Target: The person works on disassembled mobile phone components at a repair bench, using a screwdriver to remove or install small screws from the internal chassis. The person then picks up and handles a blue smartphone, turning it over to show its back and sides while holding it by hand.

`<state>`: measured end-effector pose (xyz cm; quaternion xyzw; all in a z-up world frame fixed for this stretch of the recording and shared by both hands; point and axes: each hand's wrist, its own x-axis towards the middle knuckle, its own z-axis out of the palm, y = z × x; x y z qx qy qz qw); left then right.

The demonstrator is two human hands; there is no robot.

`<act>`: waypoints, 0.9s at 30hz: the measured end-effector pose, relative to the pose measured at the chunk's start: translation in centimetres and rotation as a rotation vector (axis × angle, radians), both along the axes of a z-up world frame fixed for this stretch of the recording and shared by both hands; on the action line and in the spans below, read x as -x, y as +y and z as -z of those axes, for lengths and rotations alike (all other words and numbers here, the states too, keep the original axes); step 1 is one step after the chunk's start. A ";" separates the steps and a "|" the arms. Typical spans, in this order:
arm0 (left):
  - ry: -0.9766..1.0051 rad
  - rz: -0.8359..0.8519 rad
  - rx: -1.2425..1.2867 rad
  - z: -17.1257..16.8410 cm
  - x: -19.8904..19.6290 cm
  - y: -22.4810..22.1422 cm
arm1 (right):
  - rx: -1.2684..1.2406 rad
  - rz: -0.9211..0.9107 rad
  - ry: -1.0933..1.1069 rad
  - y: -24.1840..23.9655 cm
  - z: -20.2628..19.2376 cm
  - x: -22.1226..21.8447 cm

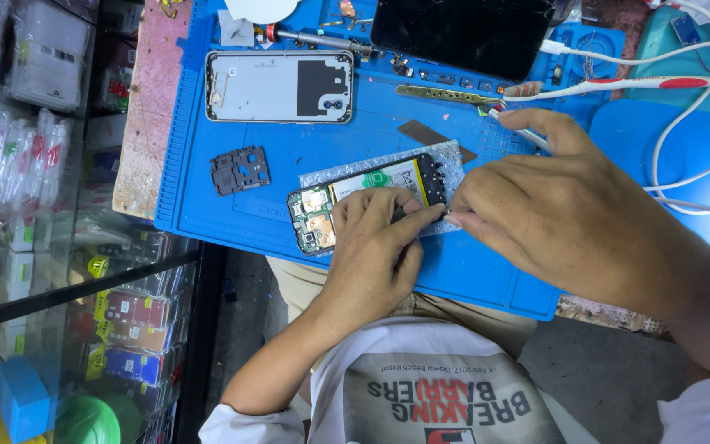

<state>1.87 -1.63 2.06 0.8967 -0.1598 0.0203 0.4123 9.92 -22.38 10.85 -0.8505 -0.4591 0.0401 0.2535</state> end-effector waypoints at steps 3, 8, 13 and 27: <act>-0.013 0.013 -0.004 0.0 -0.1 -0.2 | 0.013 0.010 0.024 0.1 -0.2 0.0; 0.000 0.011 -0.010 0.1 0.0 -0.1 | 0.048 0.006 0.052 0.1 0.7 0.2; -0.009 0.012 -0.026 0.3 0.0 -0.2 | 0.124 -0.124 -0.137 0.1 1.5 0.9; -0.097 -0.096 -0.272 0.5 -0.2 4.7 | 0.275 0.045 -0.171 -1.1 1.7 -0.2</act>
